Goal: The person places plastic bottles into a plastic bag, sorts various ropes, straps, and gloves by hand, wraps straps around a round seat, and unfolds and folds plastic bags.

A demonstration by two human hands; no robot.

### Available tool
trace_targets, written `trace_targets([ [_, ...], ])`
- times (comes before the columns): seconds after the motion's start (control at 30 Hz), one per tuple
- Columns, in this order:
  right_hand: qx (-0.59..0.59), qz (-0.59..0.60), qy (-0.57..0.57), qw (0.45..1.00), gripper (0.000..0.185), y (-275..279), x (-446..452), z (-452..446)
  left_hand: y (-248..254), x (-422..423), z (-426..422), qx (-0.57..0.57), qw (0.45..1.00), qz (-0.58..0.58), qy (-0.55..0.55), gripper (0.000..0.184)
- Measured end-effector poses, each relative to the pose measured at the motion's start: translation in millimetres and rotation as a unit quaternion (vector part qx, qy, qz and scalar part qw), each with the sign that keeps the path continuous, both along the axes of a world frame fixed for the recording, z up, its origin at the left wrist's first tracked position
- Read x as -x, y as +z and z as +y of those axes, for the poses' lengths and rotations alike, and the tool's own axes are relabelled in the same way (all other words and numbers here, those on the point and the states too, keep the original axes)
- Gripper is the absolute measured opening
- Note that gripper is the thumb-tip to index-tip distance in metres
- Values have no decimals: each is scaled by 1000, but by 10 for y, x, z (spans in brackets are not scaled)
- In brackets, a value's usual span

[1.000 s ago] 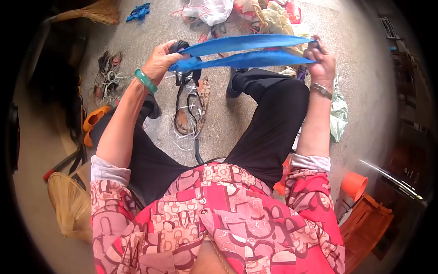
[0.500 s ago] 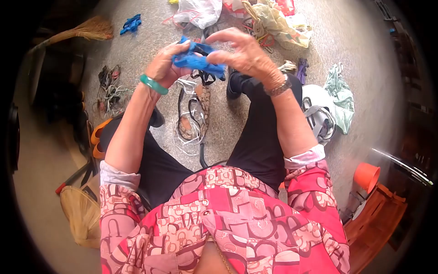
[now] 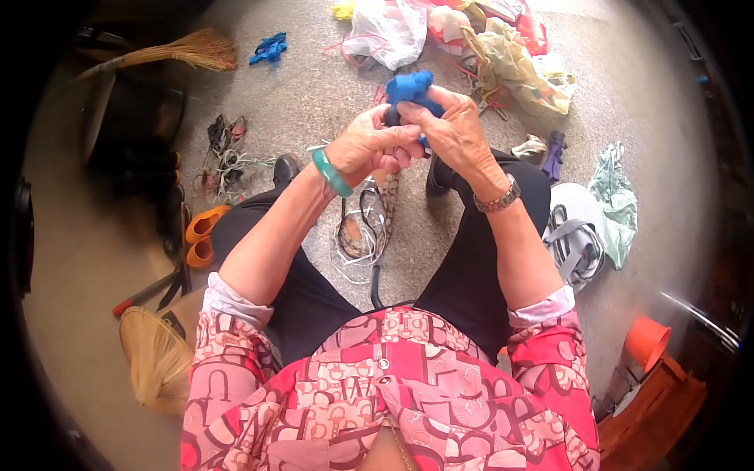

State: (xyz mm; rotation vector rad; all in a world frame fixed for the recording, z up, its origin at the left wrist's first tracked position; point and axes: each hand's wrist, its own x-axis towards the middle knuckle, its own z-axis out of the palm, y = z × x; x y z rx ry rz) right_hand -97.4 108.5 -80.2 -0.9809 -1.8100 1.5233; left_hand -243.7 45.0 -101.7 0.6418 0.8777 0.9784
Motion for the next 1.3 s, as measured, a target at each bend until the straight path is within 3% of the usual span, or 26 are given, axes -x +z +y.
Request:
trace_targets([
  [0.1, 58, 26, -59, 996, 14, 73, -30, 48, 57, 22, -4, -2, 996, -85, 6, 8],
  [0.2, 114, 21, -114, 987, 16, 120, -132, 98, 47, 85, -38, -32, 994, -91, 45, 9],
  [0.33, 217, 119, -217, 944, 18, 194, -336, 243, 100, 298, -11, -63, 982, -15, 178, 10],
  [0.4, 225, 210, -223, 925, 17, 169, -478, 349, 123, 623, 17, -106, 962, -33, 251, 5],
  [0.47, 262, 279, -191, 904, 13, 54, -745, 506, 189, 940, -14, -109, 922, 7, 371, 5],
  [0.57, 278, 298, -178, 896, 17, 59, -802, 536, 260, 1164, -125, -136, 863, 138, 466, 10],
  [0.67, 286, 293, -144, 901, 27, 49, -762, 535, 272, 1051, -136, -167, 886, 223, 369, 11],
  [0.8, 283, 303, -87, 906, 45, 138, -682, 554, 204, 935, -47, -174, 917, 254, 255, 12],
  [0.9, 266, 311, -92, 908, 53, 192, -680, 563, 142, 1050, 2, -139, 910, 261, 289, 11],
  [1.0, 261, 336, -100, 899, 43, 185, -776, 587, 16, 1218, 34, -120, 915, 197, 330, 12],
  [1.1, 228, 351, -144, 897, 20, 276, -1001, 633, -28, 1322, 88, -104, 909, 202, 351, 15],
  [1.2, 101, 285, -69, 951, 24, 458, -1680, 718, -84, 1364, 164, -102, 901, 236, 348, 16],
  [1.27, -13, 249, -276, 928, 19, 1020, -1737, 453, -162, 1405, 191, -89, 910, 221, 340, 17],
  [1.3, -69, 212, -263, 939, 19, 1180, -1917, 382, -275, 1470, 212, -83, 913, 212, 337, 17],
])
